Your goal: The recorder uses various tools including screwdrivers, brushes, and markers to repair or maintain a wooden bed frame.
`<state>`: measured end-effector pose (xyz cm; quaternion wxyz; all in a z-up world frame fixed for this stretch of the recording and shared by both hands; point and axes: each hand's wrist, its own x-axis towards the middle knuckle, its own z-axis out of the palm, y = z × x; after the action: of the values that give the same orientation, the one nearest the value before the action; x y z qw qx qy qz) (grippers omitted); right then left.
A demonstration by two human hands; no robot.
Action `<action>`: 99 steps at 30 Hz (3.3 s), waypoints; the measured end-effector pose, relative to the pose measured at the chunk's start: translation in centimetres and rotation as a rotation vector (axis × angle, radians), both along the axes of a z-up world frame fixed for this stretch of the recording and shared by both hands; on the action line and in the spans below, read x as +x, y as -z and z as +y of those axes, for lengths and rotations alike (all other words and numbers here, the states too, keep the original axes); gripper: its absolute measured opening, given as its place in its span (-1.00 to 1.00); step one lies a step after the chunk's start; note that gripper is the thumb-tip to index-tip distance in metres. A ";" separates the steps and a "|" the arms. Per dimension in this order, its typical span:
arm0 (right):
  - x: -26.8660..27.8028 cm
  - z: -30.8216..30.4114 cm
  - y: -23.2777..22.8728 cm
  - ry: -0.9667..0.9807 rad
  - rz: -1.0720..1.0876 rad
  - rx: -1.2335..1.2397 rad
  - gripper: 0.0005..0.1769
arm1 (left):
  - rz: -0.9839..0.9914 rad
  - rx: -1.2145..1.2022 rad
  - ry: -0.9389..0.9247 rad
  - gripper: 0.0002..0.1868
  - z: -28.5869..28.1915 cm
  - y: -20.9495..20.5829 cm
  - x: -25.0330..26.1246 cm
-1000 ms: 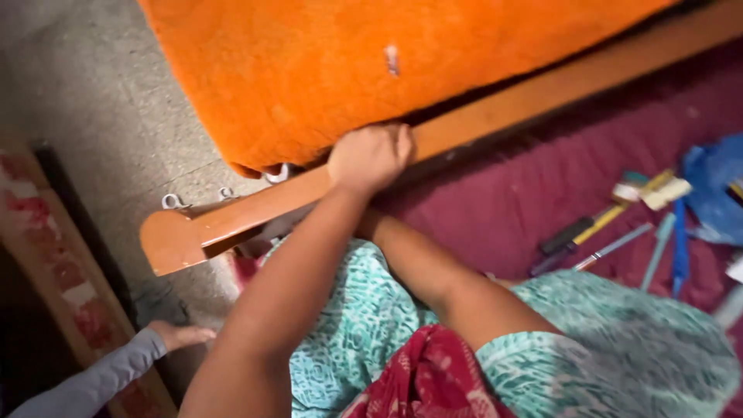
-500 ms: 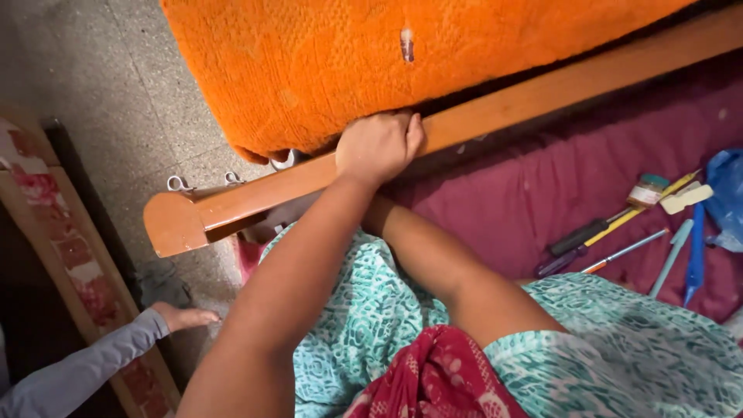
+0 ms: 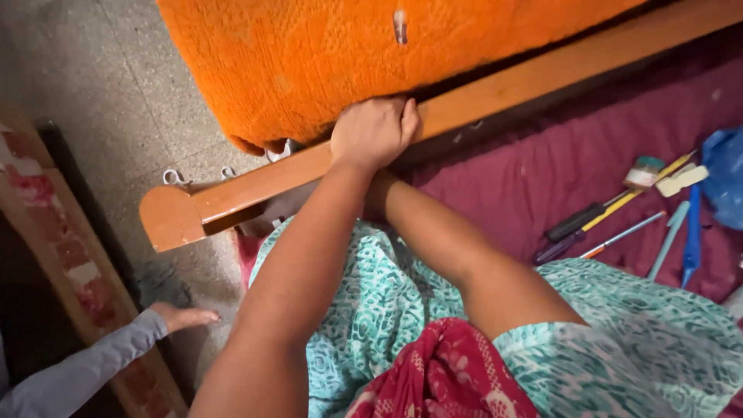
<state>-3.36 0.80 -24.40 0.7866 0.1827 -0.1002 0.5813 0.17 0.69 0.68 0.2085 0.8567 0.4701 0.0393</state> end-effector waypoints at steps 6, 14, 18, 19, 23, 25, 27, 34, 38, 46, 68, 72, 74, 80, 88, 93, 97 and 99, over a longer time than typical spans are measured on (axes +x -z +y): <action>-1.6 0.7 7.6 0.088 0.376 -0.052 -0.45 | -0.021 0.026 0.004 -0.51 -0.1 0.5 -0.1; -4.2 0.9 15.6 0.068 0.798 -0.128 -0.52 | -0.022 0.026 -0.001 -0.52 -0.1 0.3 0.1; -3.6 0.5 14.2 0.032 0.612 -0.237 -0.54 | 0.009 0.029 -0.002 -0.52 0.0 0.6 0.1; -2.7 0.0 12.1 0.036 0.613 -0.239 -0.54 | 0.009 0.026 0.002 -0.52 0.1 0.5 0.1; 2.2 -2.6 1.1 -0.226 0.266 -0.740 -0.51 | 0.010 0.000 -0.005 -0.49 -0.2 0.2 0.1; 3.4 -2.8 -2.1 -0.370 0.123 -0.933 -0.47 | 0.008 0.003 -0.017 -0.48 -0.2 0.1 0.1; 2.9 -2.2 -1.2 -0.101 0.137 -0.454 -0.51 | -0.027 0.055 0.011 -0.50 -0.2 0.4 -0.1; 0.8 -0.1 0.3 0.137 0.179 -0.011 -0.46 | 0.045 0.031 -0.007 -0.46 -0.3 0.4 -0.1; 2.0 -2.3 0.3 -0.094 0.132 -0.267 -0.46 | 0.022 0.020 0.002 -0.46 -0.2 0.4 0.1; 1.3 -5.3 -1.7 -0.323 0.221 -0.628 -0.46 | 0.062 -0.001 -0.015 -0.46 -0.5 0.1 0.1; 10.3 -6.1 0.5 -0.136 -2.062 -0.229 -0.23 | 0.039 0.045 0.000 -0.47 0.0 0.0 0.3; 6.1 -5.9 -1.7 -0.267 -1.963 -0.546 -0.36 | 0.060 0.024 -0.013 -0.46 -0.1 0.4 0.3; 6.3 -6.4 -0.7 -0.161 -2.140 -0.495 -0.35 | 0.053 0.006 -0.020 -0.46 -0.4 0.4 0.2; 8.5 -6.6 -5.5 -0.231 -2.241 -0.425 -0.25 | -0.033 -0.003 -0.008 -0.49 -0.1 -0.7 0.2; 17.8 -7.1 -6.5 -0.255 -2.863 -0.995 -0.11 | 0.023 0.013 -0.016 -0.47 0.1 -0.2 0.0; 29.6 -11.5 -6.3 0.148 -2.938 -1.115 -0.52 | 0.018 -0.034 -0.026 -0.46 -0.5 -1.0 0.2; 39.1 -18.0 -18.9 0.366 -2.675 -1.219 -0.80 | 0.030 -0.017 -0.008 -0.46 -0.6 -0.5 0.1; 44.7 -22.9 -22.7 0.825 -2.484 -1.150 -0.84 | 0.076 0.048 0.000 -0.45 -0.7 0.2 0.0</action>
<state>41.37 -22.10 -1.68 0.2633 -0.8163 -0.5113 0.0540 0.19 -0.02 0.51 0.1701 0.8624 0.4764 0.0179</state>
